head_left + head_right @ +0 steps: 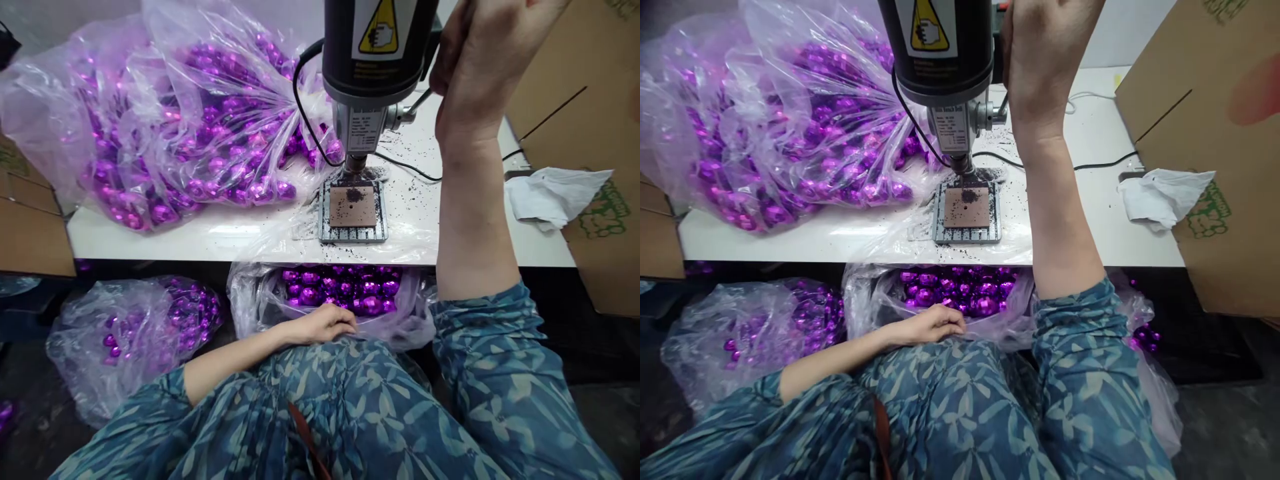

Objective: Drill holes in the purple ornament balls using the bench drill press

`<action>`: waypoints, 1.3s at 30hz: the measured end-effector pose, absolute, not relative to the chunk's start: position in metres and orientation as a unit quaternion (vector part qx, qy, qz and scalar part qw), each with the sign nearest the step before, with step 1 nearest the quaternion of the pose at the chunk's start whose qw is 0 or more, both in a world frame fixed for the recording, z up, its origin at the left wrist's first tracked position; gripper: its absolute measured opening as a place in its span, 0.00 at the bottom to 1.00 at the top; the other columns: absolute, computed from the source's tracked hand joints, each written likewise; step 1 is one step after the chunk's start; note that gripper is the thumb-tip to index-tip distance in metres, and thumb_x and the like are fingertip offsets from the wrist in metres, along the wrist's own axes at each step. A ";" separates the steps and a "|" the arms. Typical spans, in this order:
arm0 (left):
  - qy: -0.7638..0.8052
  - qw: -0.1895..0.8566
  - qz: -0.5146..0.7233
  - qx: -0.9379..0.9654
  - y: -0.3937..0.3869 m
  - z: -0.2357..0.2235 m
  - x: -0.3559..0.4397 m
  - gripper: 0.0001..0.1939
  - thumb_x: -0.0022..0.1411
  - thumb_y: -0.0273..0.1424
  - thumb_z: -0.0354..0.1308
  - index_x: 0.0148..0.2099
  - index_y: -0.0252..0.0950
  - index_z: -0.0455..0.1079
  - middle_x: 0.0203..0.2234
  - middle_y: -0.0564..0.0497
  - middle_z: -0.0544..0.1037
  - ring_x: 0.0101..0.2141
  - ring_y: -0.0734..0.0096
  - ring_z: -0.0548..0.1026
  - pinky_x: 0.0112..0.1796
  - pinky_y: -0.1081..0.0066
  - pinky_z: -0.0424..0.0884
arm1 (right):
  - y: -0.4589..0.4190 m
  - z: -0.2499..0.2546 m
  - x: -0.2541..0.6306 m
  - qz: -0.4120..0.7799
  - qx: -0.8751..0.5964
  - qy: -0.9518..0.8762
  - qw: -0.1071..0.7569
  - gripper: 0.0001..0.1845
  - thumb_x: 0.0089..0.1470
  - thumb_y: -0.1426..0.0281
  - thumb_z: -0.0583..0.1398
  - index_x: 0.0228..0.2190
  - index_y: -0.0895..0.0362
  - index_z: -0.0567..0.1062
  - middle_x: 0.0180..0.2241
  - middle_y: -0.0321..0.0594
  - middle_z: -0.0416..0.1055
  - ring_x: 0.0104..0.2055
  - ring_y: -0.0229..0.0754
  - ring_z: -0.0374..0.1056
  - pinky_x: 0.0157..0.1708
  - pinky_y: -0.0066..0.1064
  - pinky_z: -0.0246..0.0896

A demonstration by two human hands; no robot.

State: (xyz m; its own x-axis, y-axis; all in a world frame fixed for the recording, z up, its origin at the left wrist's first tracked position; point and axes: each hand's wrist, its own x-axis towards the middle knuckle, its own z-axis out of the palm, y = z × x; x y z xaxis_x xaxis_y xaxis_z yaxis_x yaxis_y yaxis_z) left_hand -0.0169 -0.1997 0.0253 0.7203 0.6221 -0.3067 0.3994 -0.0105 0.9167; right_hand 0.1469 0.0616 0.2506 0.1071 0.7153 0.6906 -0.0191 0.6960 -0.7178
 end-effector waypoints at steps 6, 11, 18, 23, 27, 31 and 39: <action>0.177 0.683 0.163 0.690 -0.211 0.085 0.030 0.10 0.70 0.31 0.56 0.37 0.34 0.75 0.33 0.47 0.81 0.33 0.71 0.76 0.36 0.77 0.69 | 0.069 0.249 0.145 0.221 -0.325 -0.589 0.706 0.27 0.65 0.74 0.50 0.17 0.50 0.44 0.12 0.26 0.40 0.14 0.28 0.44 0.18 0.28 0.45; 0.173 0.678 0.142 0.700 -0.224 0.083 0.071 0.09 0.69 0.32 0.59 0.35 0.34 0.73 0.27 0.52 0.76 0.29 0.75 0.71 0.33 0.78 0.65 | 0.078 0.246 0.147 0.212 -0.322 -0.605 0.696 0.28 0.65 0.70 0.53 0.18 0.50 0.43 0.12 0.25 0.42 0.14 0.26 0.42 0.16 0.27 0.42; 0.166 0.667 0.100 0.720 -0.219 0.084 0.038 0.13 0.73 0.34 0.55 0.49 0.32 0.76 0.43 0.43 0.81 0.42 0.66 0.78 0.44 0.72 0.73 | 0.092 0.242 0.150 0.208 -0.342 -0.613 0.681 0.34 0.54 0.47 0.61 0.17 0.51 0.46 0.12 0.24 0.45 0.16 0.25 0.44 0.14 0.30 0.42; 0.358 0.414 0.072 0.834 -0.217 0.081 -0.014 0.29 0.66 0.47 0.63 0.63 0.38 0.69 0.53 0.40 0.78 0.54 0.53 0.75 0.57 0.59 0.68 | 0.071 0.245 0.148 0.220 -0.333 -0.585 0.706 0.25 0.63 0.62 0.57 0.17 0.51 0.54 0.13 0.25 0.51 0.18 0.25 0.48 0.17 0.24 0.47; 0.474 0.310 -0.104 0.818 -0.227 0.070 -0.053 0.23 0.68 0.48 0.60 0.53 0.35 0.75 0.41 0.41 0.83 0.44 0.51 0.81 0.47 0.62 0.72 | 0.052 0.252 0.142 0.242 -0.328 -0.555 0.725 0.26 0.62 0.71 0.55 0.15 0.53 0.53 0.12 0.25 0.50 0.14 0.24 0.48 0.16 0.22 0.43; 0.509 0.324 -0.083 0.793 -0.232 0.081 -0.085 0.21 0.74 0.45 0.50 0.41 0.37 0.78 0.31 0.45 0.82 0.35 0.57 0.81 0.36 0.69 0.69 | 0.037 0.261 0.136 0.268 -0.338 -0.538 0.724 0.26 0.61 0.75 0.53 0.13 0.54 0.54 0.09 0.25 0.48 0.11 0.26 0.45 0.13 0.23 0.37; 0.528 0.240 0.341 0.740 -0.100 0.123 -0.113 0.13 0.70 0.30 0.50 0.51 0.34 0.73 0.44 0.44 0.81 0.45 0.63 0.78 0.48 0.65 0.72 | 0.030 0.261 0.144 0.291 -0.354 -0.537 0.709 0.25 0.61 0.71 0.56 0.13 0.58 0.59 0.09 0.26 0.51 0.11 0.26 0.45 0.13 0.23 0.38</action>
